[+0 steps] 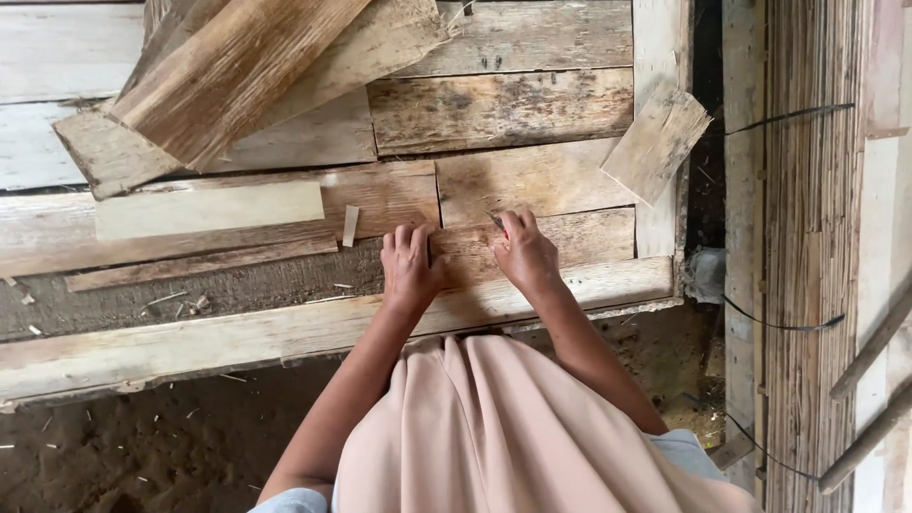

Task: The person uses a red utility knife to scrape and remove loose wood fibers and splinters from several wooden planks on a workbench. The person repeatedly scrapes different sections of the planks, occasionally repositioning the wood to access new areas.

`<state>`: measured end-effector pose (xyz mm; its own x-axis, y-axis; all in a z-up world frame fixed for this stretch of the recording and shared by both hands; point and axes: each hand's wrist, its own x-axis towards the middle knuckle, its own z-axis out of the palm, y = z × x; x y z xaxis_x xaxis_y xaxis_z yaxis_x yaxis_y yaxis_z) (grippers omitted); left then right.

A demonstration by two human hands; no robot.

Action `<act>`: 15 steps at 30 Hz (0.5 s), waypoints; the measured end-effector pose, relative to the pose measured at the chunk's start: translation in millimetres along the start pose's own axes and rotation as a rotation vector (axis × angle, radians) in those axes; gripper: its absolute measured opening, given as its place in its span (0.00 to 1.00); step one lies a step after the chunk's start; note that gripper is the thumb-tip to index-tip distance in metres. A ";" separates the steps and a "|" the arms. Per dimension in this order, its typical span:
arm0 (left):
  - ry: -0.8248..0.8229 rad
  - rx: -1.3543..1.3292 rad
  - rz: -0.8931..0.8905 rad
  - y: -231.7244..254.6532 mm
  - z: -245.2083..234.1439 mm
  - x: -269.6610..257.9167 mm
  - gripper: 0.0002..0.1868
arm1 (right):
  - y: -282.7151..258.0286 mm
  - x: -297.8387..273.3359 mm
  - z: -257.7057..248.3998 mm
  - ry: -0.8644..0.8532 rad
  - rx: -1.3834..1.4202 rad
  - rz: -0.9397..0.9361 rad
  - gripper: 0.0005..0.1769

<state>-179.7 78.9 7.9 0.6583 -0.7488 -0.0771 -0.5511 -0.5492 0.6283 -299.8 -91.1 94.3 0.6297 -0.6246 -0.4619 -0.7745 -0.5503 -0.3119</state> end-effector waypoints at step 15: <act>0.135 0.055 -0.048 23.9 3.0 -3.8 0.37 | 22.5 31.5 11.1 0.050 -0.005 0.059 0.13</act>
<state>-196.9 67.5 20.8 0.7455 -0.6665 0.0004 -0.5419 -0.6058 0.5825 -298.0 -116.9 63.5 0.5856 -0.6826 -0.4373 -0.8099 -0.5149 -0.2809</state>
